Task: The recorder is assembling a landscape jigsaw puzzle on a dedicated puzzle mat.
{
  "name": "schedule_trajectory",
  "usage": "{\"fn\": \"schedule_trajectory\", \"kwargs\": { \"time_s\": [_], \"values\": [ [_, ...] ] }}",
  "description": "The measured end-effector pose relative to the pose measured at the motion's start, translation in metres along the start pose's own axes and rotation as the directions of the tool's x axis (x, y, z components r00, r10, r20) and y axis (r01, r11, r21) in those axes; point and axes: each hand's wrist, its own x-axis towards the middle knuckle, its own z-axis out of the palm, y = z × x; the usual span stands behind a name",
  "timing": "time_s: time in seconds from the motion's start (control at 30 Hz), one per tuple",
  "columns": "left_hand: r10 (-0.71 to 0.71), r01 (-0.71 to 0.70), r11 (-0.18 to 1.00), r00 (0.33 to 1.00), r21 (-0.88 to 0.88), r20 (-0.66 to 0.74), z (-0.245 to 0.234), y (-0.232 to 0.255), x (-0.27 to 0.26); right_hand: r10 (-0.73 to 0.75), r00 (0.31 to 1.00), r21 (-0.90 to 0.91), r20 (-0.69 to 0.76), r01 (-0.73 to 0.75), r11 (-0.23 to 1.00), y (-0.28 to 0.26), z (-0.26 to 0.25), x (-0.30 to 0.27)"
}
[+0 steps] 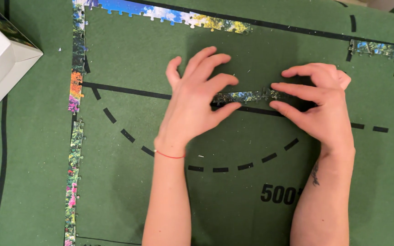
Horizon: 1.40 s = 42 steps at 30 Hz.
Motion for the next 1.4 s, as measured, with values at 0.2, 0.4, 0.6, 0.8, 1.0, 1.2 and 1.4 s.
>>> {"fn": "schedule_trajectory", "kwargs": {
  "time_s": [0.2,0.4,0.6,0.8,1.0,1.2,1.4],
  "values": [
    [0.007,-0.007,1.000,1.000,-0.013,-0.002,0.022,0.011,0.004,0.031,0.999,0.068,0.021,-0.032,0.997,0.004,0.004,-0.002],
    [-0.024,0.025,0.999,1.000,-0.023,0.003,0.024,0.014,0.004,0.035,0.999,0.013,0.005,-0.035,0.999,-0.002,0.004,0.002],
    [0.008,-0.007,0.999,1.000,-0.040,0.022,0.021,0.018,0.006,0.008,1.000,0.087,0.005,-0.008,0.996,0.002,0.005,-0.001],
    [0.020,-0.019,0.999,1.000,-0.034,0.025,0.022,0.017,0.006,0.015,1.000,0.093,0.003,-0.016,0.996,0.004,0.009,-0.001],
    [0.085,-0.083,0.996,0.995,-0.037,0.048,0.017,0.019,0.007,-0.031,1.000,0.057,-0.002,0.031,0.998,0.006,0.009,-0.001],
    [0.121,-0.117,0.992,0.989,-0.051,0.081,0.018,0.021,0.007,-0.009,1.000,0.055,0.023,0.008,0.998,0.005,0.006,0.001],
    [0.117,-0.114,0.993,0.989,-0.041,0.092,0.018,0.022,0.008,0.002,0.999,0.066,0.038,-0.004,0.998,0.002,0.003,0.003]
  ]
}}
